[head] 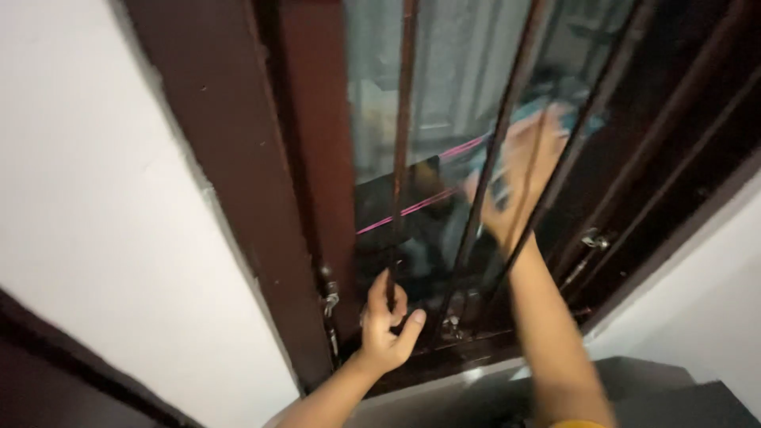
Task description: Cleaning a window and its frame with a cloth.
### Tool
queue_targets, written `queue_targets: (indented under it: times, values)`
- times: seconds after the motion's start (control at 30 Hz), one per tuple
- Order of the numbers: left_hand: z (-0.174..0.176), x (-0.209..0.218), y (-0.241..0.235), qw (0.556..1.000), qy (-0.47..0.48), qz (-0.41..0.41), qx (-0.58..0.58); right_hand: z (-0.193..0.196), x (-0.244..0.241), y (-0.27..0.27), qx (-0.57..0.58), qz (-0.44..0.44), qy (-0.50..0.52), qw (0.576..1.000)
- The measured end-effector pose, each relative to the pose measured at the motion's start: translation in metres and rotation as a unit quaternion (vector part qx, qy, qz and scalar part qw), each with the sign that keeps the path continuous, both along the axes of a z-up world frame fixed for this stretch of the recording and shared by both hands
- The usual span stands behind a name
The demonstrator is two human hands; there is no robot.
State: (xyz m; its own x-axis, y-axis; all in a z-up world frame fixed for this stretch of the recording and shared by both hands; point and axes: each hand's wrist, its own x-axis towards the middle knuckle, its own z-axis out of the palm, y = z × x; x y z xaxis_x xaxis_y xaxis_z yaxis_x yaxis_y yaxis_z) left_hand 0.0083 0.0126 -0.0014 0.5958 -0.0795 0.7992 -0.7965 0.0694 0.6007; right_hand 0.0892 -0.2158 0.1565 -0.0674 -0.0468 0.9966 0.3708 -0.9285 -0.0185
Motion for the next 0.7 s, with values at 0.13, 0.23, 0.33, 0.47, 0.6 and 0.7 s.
queue_targets:
  times: [0.13, 0.23, 0.33, 0.47, 0.6, 0.7]
  values:
    - [-0.007, 0.002, 0.000, 1.000, -0.008, -0.008, 0.002, -0.078, 0.009, 0.011, -0.388, -0.122, 0.317, 0.857]
    - [-0.009, 0.000, -0.001, 1.000, -0.008, -0.024, -0.015, -0.132, 0.013, 0.005, -0.551, 0.025, 0.123, 0.825]
    - [-0.007, -0.002, -0.002, 1.000, -0.027, 0.002, -0.001, -0.112, 0.017, 0.005, -0.631, 0.054, 0.167, 0.755]
    - [-0.001, -0.004, 0.000, 1.000, -0.019, 0.006, 0.009, 0.017, -0.008, 0.028, -0.451, -0.059, 0.051, 0.889]
    - [0.003, -0.011, 0.002, 1.000, -0.004, -0.001, 0.008, 0.071, -0.028, 0.036, -0.344, -0.019, -0.030, 0.938]
    - [0.003, -0.009, 0.003, 1.000, -0.013, 0.022, 0.012, 0.035, -0.004, 0.033, -0.458, -0.031, 0.026, 0.888]
